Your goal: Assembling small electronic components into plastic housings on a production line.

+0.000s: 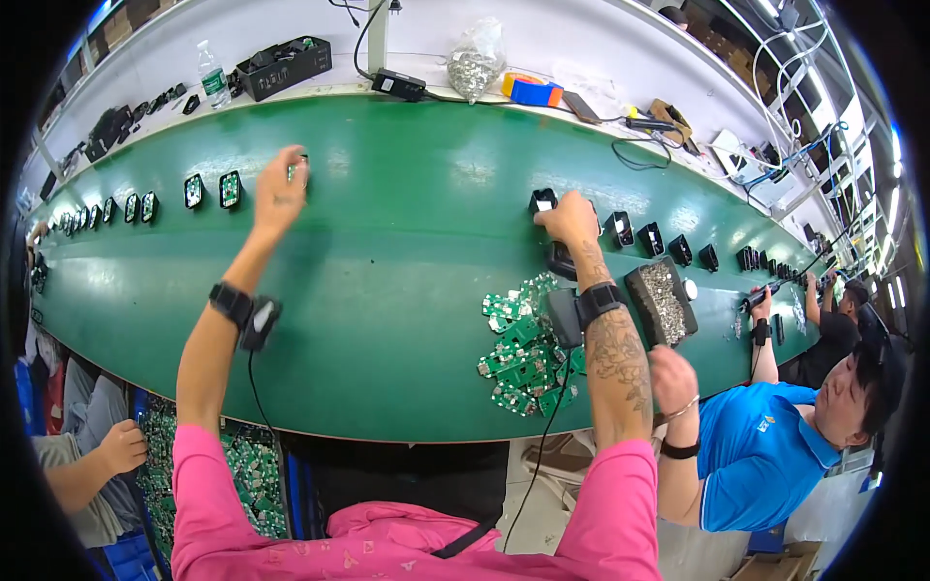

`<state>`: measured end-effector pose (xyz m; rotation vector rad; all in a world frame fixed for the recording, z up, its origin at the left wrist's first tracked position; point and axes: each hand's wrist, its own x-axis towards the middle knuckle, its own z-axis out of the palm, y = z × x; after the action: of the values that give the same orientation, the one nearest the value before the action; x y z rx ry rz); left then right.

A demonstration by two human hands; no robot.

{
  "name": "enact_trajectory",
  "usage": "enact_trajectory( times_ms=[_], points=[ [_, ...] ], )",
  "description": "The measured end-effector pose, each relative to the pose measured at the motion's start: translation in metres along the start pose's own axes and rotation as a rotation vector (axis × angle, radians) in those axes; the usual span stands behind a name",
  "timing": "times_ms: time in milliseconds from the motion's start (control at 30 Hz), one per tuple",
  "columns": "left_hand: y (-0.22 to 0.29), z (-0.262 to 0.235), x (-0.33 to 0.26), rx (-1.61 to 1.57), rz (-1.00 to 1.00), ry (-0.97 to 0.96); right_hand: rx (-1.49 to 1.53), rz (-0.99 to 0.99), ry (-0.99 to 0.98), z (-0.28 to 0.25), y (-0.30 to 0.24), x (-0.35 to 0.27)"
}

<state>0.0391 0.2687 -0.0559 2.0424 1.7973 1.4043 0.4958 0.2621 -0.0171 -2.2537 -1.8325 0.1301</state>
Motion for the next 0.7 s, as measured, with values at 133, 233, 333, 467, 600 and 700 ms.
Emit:
enact_trajectory(
  times_ms=[133,233,333,467,600,700],
  points=[
    [0.138,-0.024,-0.076,-0.758,-0.302,-0.611,0.453,-0.194,-0.286,-0.036,-0.065,-0.07],
    [0.177,-0.004,-0.125,-0.994,-0.349,-0.576,0.615,-0.371,-0.473,-0.068,-0.11,-0.156],
    [0.187,-0.015,-0.15,-1.133,-0.445,-0.514,0.589,-0.46,-0.586,-0.081,-0.121,-0.201],
    [0.179,-0.049,-0.163,-1.356,-0.728,-0.54,0.374,-0.466,-0.262,-0.07,-0.064,-0.218],
    [0.17,-0.059,-0.195,-1.52,-0.865,-0.46,-0.115,-0.366,-0.107,-0.042,-0.018,-0.227],
    [0.168,-0.057,-0.212,-1.599,-0.913,-0.4,0.075,-0.323,-0.139,-0.032,-0.02,-0.228]
  ],
)
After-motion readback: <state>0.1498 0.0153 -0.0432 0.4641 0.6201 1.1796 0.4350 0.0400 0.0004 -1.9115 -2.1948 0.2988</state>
